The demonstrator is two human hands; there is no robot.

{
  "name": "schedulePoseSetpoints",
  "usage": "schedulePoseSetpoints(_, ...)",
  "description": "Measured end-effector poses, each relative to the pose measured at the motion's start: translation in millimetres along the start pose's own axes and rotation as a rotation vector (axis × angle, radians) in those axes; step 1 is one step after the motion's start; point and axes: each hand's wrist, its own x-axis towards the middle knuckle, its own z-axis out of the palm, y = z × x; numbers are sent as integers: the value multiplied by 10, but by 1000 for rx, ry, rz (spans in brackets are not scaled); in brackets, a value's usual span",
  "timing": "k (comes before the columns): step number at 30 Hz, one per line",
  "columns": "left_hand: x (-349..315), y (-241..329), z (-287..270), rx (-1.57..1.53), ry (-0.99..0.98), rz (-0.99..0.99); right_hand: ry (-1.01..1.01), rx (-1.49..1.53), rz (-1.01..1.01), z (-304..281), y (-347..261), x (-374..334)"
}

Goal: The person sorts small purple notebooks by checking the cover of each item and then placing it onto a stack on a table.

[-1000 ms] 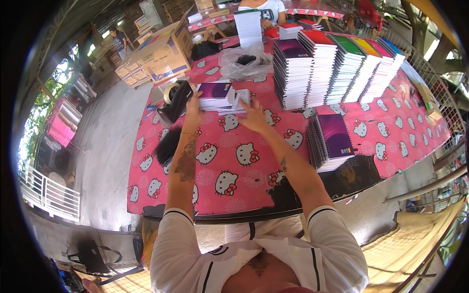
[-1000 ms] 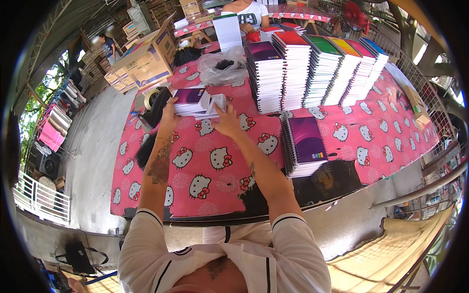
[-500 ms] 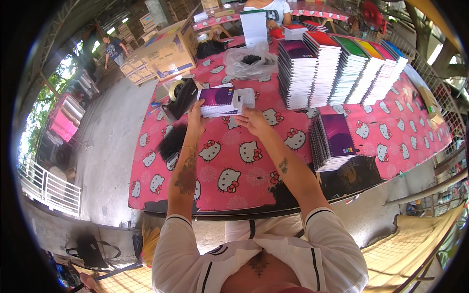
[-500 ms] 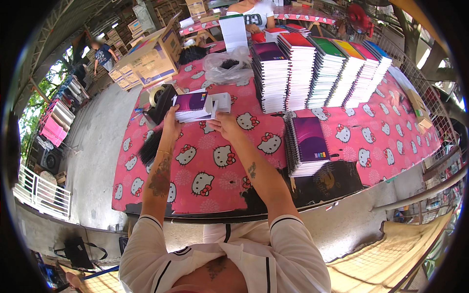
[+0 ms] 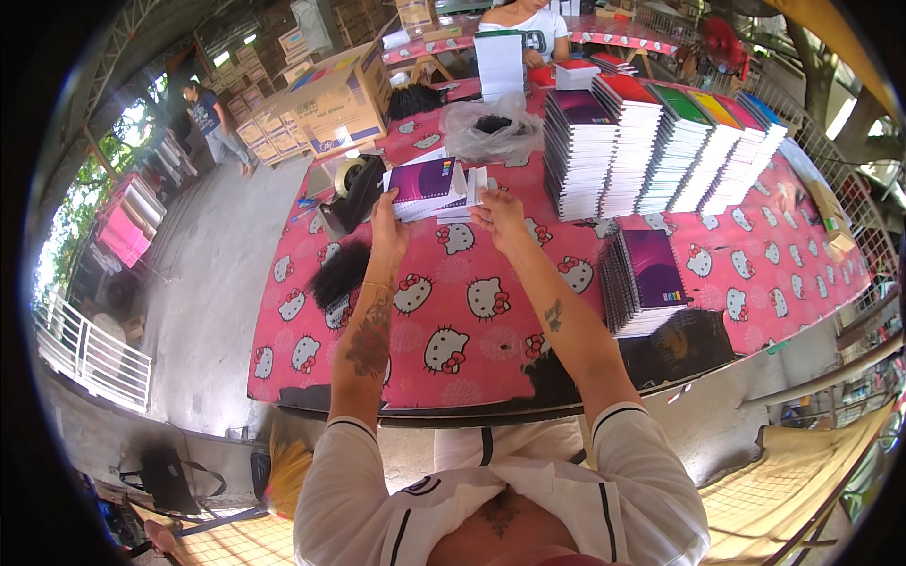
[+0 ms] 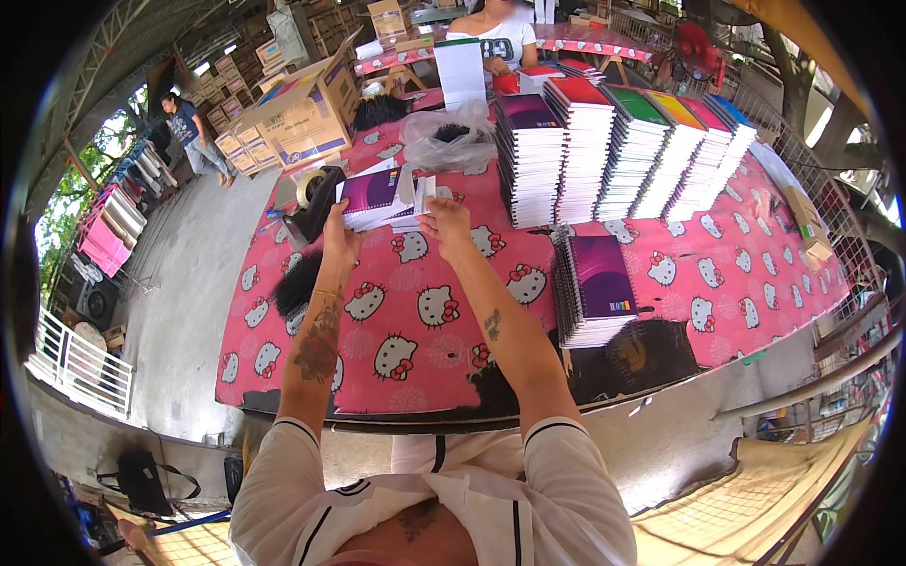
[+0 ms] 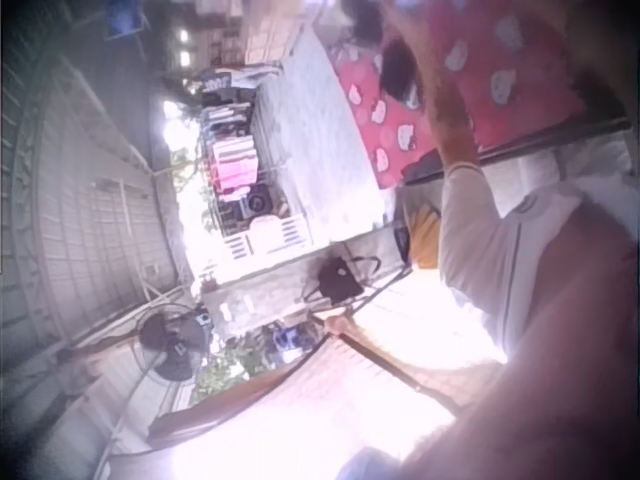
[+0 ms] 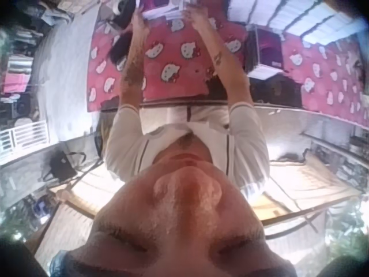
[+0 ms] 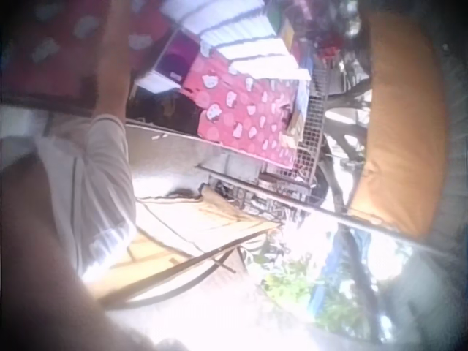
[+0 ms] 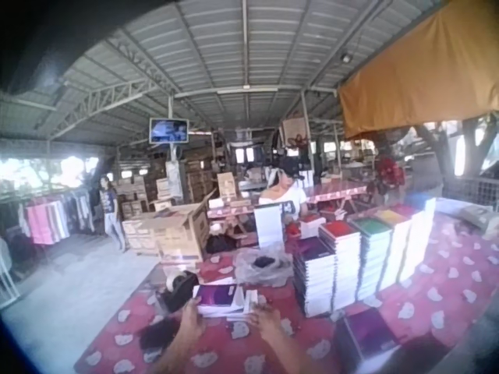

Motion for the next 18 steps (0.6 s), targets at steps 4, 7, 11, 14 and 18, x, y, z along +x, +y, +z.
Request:
schedulePoseSetpoints(4,-49,-66,108,-13,114,16,84,-16,-82,-197,53,118)
schedulePoseSetpoints(7,-101,-11,23,-72,123,-12,138,-104,-114,-160,85,149)
schedulePoseSetpoints(11,-166,42,-131,-154,54,-51,58,-35,-13,40,115,82)
schedulePoseSetpoints(14,-198,-50,-29,-182,56,-72,-46,165,62,77,122,59)
schedulePoseSetpoints(18,-292,-126,-102,-252,121,-71,-74,265,70,79,116,-16)
